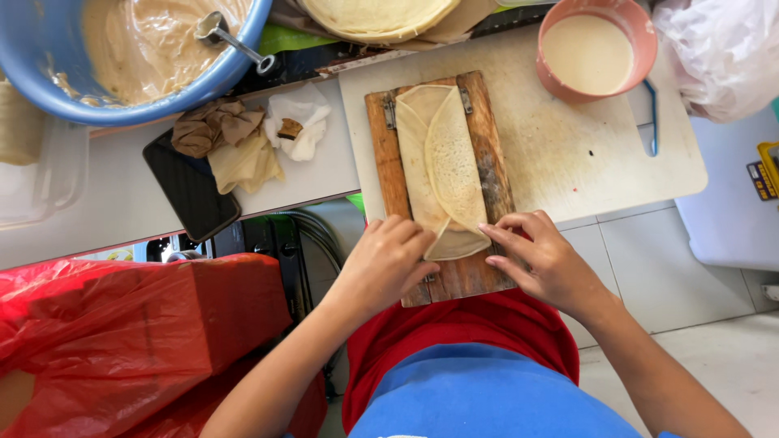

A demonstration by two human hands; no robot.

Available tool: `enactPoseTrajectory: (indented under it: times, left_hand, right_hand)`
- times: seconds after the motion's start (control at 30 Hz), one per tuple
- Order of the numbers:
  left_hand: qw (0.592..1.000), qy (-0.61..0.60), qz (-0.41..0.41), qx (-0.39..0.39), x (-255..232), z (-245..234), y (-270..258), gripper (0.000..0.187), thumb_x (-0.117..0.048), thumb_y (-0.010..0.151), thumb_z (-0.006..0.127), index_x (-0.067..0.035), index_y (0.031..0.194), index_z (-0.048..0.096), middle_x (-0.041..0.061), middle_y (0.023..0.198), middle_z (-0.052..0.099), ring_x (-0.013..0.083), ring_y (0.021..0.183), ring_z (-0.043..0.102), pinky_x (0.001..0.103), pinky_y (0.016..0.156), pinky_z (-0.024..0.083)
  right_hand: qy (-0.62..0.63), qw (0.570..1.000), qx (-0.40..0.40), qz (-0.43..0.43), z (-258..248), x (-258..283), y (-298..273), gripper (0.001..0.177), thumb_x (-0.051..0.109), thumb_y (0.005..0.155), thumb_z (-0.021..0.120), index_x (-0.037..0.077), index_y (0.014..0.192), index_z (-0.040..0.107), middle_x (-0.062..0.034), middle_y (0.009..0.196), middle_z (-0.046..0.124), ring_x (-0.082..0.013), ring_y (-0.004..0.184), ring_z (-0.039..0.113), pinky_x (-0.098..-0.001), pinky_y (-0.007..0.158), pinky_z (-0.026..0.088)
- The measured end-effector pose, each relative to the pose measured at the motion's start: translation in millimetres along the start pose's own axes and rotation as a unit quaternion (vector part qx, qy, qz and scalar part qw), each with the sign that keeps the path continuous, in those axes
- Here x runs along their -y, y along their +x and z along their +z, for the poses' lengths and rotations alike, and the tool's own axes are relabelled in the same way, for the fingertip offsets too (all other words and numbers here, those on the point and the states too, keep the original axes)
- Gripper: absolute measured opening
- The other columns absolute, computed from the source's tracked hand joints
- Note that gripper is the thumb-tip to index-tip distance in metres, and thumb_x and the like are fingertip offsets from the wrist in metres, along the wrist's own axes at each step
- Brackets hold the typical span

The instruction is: The person prepares spring rolls by placing a filling onto a wrapper, spreading a sauce, and rolling the wrapper into a cylinder on a wooden board.

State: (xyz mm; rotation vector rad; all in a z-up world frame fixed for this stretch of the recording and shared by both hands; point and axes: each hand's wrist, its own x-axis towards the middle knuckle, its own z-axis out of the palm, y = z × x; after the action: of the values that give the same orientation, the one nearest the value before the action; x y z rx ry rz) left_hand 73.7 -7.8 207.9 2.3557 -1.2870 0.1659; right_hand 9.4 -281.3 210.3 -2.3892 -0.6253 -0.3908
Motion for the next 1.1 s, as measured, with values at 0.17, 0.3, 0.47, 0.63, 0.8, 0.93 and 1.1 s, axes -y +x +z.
enactPoseTrajectory:
  times: [0.17,0.3,0.47,0.63,0.8,0.93,1.1]
  left_hand:
    - [0.990,0.086,0.084,-0.072,1,15,-5,0.017,-0.021,0.094,0.067,-0.005,0.100,0.069,0.011,0.093,0.061,0.0285,0.087,0.059,0.038,0.074,0.046]
    - [0.973,0.122,0.164,-0.108,-3,22,-1,0.011,-0.006,0.091,0.062,0.001,0.089,0.071,0.019,0.083,0.062,0.0337,0.076,0.059,0.042,0.073,0.047]
    - [0.978,0.060,0.152,-0.130,14,32,8,0.013,-0.009,0.093,0.059,-0.001,0.086,0.068,0.016,0.084,0.063,0.0326,0.075,0.063,0.040,0.067,0.047]
    - [0.991,-0.058,0.023,-0.120,14,17,13,0.012,-0.020,0.100,0.061,-0.008,0.097,0.065,0.007,0.094,0.063,0.0287,0.091,0.065,0.036,0.071,0.048]
    - [0.995,-0.025,0.012,-0.095,17,8,22,0.018,-0.024,0.108,0.050,-0.009,0.101,0.056,0.021,0.147,0.054,0.0414,0.139,0.049,0.053,0.106,0.040]
    - [0.993,-0.091,-0.007,-0.068,33,17,31,0.022,-0.024,0.109,0.051,-0.005,0.099,0.054,0.026,0.137,0.062,0.0441,0.142,0.048,0.062,0.111,0.034]
    - [0.993,-0.102,-0.016,-0.064,46,29,31,0.021,-0.030,0.110,0.047,-0.012,0.102,0.052,0.015,0.121,0.073,0.0322,0.128,0.064,0.056,0.114,0.035]
  right_hand:
    - [-0.033,0.997,0.039,-0.058,3,-8,9,0.029,0.016,0.094,0.071,0.003,0.121,0.072,-0.0138,0.108,0.063,-0.0326,0.096,0.062,-0.0436,0.081,0.056]
    - [-0.046,0.995,0.057,-0.069,4,-16,9,0.030,0.021,0.092,0.074,0.007,0.119,0.073,-0.0110,0.104,0.063,-0.0296,0.092,0.061,-0.0431,0.078,0.056]
    - [-0.023,0.996,0.056,-0.070,6,-22,13,0.034,0.027,0.090,0.077,0.009,0.118,0.073,-0.0094,0.104,0.062,-0.0277,0.091,0.061,-0.0428,0.079,0.056]
    - [0.022,0.998,0.038,-0.040,8,-34,24,0.017,0.016,0.091,0.075,0.009,0.107,0.077,-0.0057,0.103,0.066,-0.0240,0.092,0.063,-0.0378,0.081,0.056]
    - [0.071,0.984,0.157,-0.040,-9,-33,60,0.018,0.026,0.099,0.059,0.013,0.097,0.071,-0.0191,0.149,0.053,-0.0389,0.147,0.040,-0.0560,0.121,0.030]
    - [0.079,0.978,0.188,-0.048,-2,-44,69,0.024,0.029,0.105,0.050,0.009,0.099,0.062,-0.0175,0.162,0.044,-0.0396,0.155,0.027,-0.0571,0.122,0.023]
    - [0.096,0.974,0.190,-0.079,-2,-49,74,0.025,0.027,0.107,0.045,0.009,0.097,0.059,-0.0126,0.157,0.052,-0.0333,0.154,0.033,-0.0512,0.125,0.020]
